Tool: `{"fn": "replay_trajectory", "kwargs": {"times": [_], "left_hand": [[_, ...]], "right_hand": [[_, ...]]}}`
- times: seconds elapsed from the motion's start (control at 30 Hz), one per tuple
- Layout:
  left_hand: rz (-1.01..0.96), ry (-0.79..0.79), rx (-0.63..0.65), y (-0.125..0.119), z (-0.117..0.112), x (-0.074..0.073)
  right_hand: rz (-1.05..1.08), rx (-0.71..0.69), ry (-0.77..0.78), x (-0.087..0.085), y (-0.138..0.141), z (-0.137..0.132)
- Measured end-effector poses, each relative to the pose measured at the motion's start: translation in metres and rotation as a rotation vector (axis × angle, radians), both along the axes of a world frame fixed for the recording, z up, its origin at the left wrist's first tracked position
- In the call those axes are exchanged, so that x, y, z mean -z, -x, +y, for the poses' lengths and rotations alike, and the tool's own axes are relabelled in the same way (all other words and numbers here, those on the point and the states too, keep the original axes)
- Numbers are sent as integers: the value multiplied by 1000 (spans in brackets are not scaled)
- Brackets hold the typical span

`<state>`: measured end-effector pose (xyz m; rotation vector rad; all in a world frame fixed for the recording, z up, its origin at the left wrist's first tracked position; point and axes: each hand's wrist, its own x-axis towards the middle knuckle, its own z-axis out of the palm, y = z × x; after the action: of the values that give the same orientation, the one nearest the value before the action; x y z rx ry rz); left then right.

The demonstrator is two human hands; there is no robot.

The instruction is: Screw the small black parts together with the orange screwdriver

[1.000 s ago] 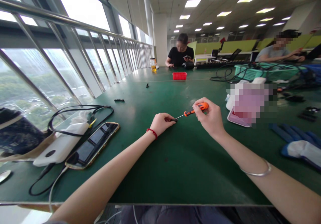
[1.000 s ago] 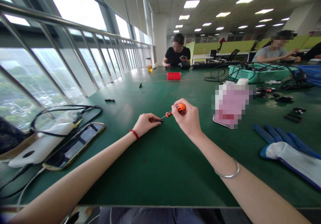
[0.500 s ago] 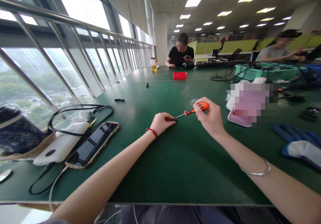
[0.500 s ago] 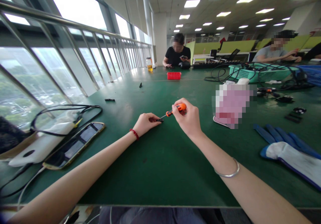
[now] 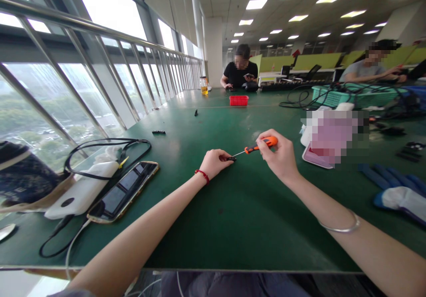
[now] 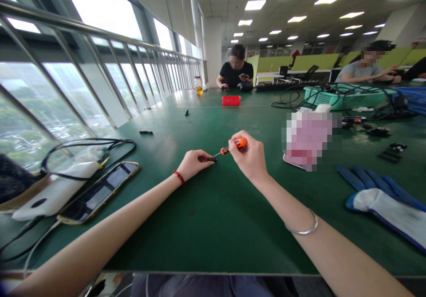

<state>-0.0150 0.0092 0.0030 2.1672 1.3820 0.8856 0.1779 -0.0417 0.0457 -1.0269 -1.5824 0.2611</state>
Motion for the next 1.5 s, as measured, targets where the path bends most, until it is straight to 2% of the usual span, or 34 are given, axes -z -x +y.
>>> {"fn": "replay_trajectory", "kwargs": {"times": [0.63, 1.27, 1.5], "left_hand": [[-3, -7, -6, 0, 1, 2], [-10, -8, 0, 1, 0, 1], [-9, -15, 14, 1, 1, 2]], "right_hand": [[-47, 47, -92, 0, 0, -1], [-32, 27, -53, -1, 0, -1], [20, 3, 6, 1, -2, 2]]}}
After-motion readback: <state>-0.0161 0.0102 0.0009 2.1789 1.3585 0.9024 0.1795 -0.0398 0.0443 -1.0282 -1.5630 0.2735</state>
